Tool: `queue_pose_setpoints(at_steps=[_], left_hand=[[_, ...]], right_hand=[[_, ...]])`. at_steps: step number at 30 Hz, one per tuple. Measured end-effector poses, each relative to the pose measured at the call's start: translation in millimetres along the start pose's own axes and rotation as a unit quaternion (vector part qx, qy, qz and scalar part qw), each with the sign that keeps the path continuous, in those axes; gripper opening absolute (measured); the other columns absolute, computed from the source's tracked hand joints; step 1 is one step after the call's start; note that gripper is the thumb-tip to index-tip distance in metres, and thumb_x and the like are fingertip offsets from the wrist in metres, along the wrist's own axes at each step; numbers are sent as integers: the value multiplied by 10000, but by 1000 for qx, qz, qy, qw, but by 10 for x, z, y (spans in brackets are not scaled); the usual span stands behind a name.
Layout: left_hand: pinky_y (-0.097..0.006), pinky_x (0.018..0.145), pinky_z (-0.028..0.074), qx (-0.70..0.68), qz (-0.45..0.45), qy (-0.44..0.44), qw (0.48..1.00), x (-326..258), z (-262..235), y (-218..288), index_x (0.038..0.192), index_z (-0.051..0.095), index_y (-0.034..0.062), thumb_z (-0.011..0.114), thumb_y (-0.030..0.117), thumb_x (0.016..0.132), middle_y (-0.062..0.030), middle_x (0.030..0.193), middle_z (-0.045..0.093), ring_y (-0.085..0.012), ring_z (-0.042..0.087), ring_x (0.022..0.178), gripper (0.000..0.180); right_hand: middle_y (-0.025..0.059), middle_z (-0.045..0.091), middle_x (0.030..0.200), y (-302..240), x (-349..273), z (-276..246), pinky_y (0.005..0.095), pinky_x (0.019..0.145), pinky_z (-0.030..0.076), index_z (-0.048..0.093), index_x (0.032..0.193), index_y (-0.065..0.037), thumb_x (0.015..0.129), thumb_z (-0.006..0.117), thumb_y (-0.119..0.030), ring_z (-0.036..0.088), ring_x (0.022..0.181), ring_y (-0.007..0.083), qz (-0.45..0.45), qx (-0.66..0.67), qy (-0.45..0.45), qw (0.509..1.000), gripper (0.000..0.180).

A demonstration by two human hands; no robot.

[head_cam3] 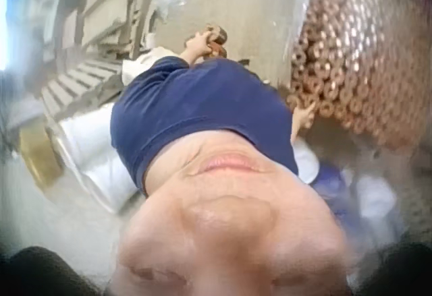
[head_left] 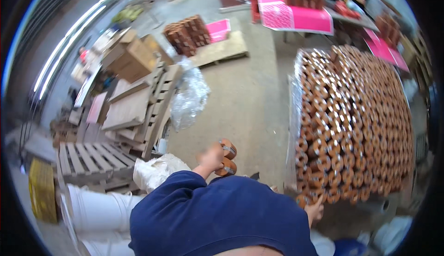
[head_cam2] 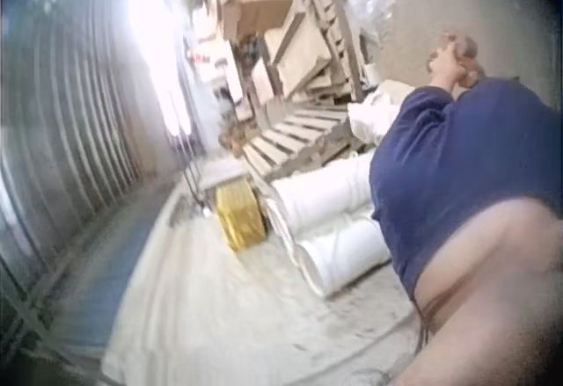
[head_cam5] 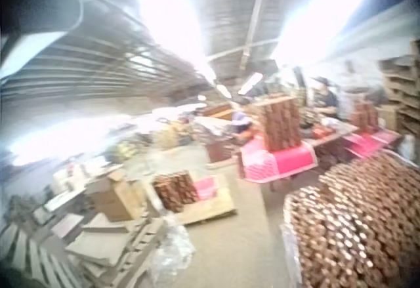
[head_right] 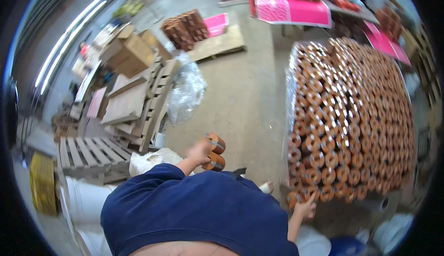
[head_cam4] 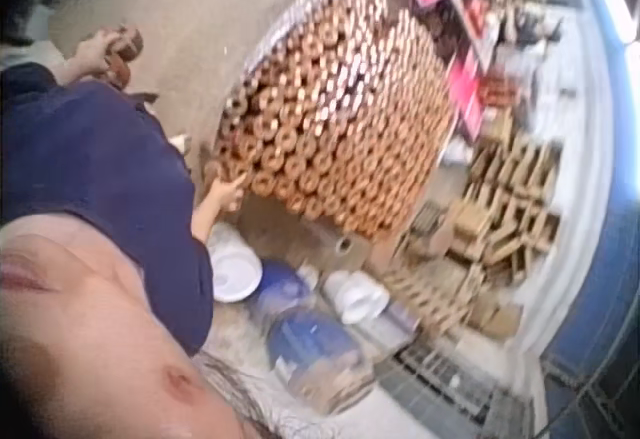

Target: Applying stickers/labels to small wooden cylinders or blocks in a factory environment.

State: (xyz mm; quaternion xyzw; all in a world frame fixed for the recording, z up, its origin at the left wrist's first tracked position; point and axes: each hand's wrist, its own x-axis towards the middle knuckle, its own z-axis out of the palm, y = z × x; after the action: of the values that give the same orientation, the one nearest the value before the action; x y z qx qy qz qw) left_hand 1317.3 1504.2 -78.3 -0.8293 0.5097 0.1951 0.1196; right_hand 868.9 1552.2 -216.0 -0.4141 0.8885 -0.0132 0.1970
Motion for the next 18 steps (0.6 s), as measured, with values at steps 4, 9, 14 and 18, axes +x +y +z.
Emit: queue_pose_setpoints(at_steps=[4,9,14,18], left_hand=[[-396,749,466,-37,-34,-6,999,-106,81,-104,1176,415,263,669,279,543,-108,1066,488,-279,546,945,682],[-398,754,463,-56,-70,-11,996,-97,149,-261,1177,416,265,675,291,541,-110,1073,486,-284,547,941,688],[-396,796,446,-81,-93,-9,992,2,188,-473,1201,401,255,680,309,551,-115,1113,472,-289,528,989,710],[-406,807,439,-71,-89,-11,993,101,126,-575,1186,405,247,685,312,560,-120,1108,469,-292,515,1007,689]], right_hand=[[145,416,1057,15,-58,-27,472,826,314,198,1333,-292,678,627,-113,467,924,328,50,-33,2,998,804],[141,412,1073,245,-48,73,481,858,301,192,1330,-294,701,612,-88,464,956,307,104,-25,-59,993,784],[177,395,1159,-53,-385,-188,515,886,300,213,1317,-281,728,600,-141,439,1047,324,209,0,-66,976,719],[233,450,1130,128,-453,-120,477,866,353,313,1261,-149,725,617,-238,455,1040,367,103,109,18,989,623]])
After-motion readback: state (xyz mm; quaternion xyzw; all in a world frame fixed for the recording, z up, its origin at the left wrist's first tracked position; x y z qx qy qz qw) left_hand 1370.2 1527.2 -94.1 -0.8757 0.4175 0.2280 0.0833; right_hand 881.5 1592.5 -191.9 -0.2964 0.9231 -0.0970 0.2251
